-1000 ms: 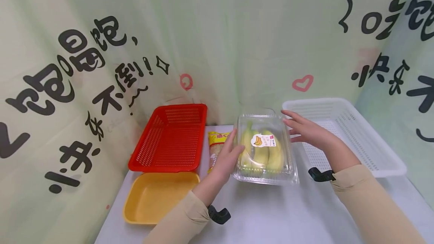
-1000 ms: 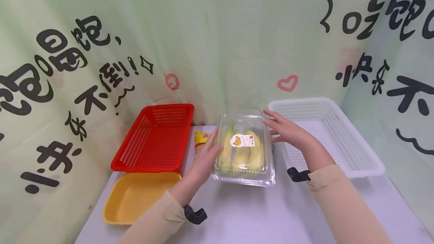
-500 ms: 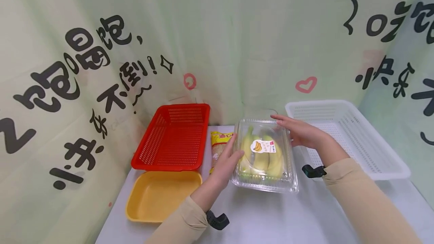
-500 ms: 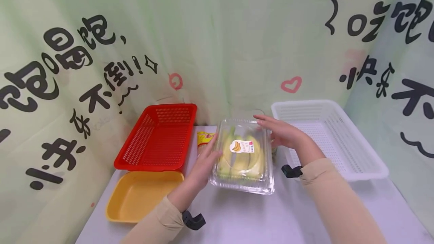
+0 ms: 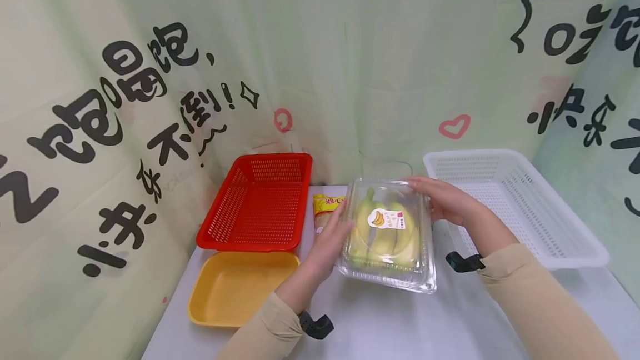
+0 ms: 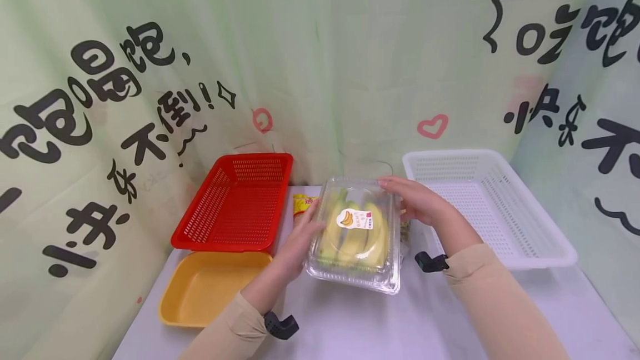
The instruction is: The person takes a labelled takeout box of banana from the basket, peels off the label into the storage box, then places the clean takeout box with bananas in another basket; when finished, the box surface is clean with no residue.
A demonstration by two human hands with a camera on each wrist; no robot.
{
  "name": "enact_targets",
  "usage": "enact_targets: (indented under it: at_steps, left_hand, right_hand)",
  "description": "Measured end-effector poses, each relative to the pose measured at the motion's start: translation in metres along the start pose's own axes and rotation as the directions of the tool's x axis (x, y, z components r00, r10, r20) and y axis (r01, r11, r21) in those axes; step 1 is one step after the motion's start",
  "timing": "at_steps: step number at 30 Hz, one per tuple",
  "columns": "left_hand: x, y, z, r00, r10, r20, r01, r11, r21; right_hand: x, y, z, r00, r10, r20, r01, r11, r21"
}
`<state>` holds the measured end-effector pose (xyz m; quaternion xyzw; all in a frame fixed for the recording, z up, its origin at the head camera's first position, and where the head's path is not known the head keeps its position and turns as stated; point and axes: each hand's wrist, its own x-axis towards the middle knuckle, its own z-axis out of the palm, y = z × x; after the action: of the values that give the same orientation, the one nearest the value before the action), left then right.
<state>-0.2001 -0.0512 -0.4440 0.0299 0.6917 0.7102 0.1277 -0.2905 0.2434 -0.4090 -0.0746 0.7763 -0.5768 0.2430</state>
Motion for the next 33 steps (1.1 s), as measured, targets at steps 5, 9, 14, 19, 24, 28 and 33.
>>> enact_targets:
  at_steps: [5, 9, 14, 19, 24, 28, 33]
  left_hand:
    - [-0.004, 0.0, -0.007, 1.0, -0.02, -0.005, 0.02, 1.0, -0.02]
    - [-0.011, -0.004, -0.013, 1.0, -0.009, -0.001, 0.009, 0.999, -0.038]
    - [-0.02, -0.009, -0.015, 1.0, 0.012, -0.016, -0.014, 0.997, -0.076]
    - [-0.026, -0.014, -0.013, 0.999, 0.038, -0.017, -0.04, 0.991, -0.126]
    - [-0.028, -0.019, -0.006, 0.997, 0.063, -0.04, -0.069, 0.983, -0.168]
    - [-0.026, -0.024, 0.001, 0.993, 0.096, -0.065, -0.106, 0.979, -0.176]
    - [-0.027, -0.024, 0.002, 0.989, 0.079, -0.127, -0.099, 0.982, -0.158]
  right_hand:
    - [-0.008, 0.002, -0.001, 0.999, -0.008, -0.054, 0.008, 1.0, 0.0]
    - [-0.017, 0.005, -0.001, 0.994, -0.029, -0.109, 0.029, 1.0, -0.002]
    - [-0.026, 0.01, 0.004, 0.98, -0.046, -0.192, 0.049, 0.999, 0.011]
    - [-0.035, 0.013, 0.012, 0.961, -0.035, -0.274, 0.052, 0.997, 0.056]
    - [-0.042, 0.014, 0.023, 0.945, -0.038, -0.324, 0.066, 0.995, 0.077]
    - [-0.046, 0.014, 0.03, 0.936, -0.033, -0.351, 0.058, 0.996, 0.061]
    - [-0.049, 0.017, 0.036, 0.935, -0.043, -0.353, 0.056, 0.998, 0.028]
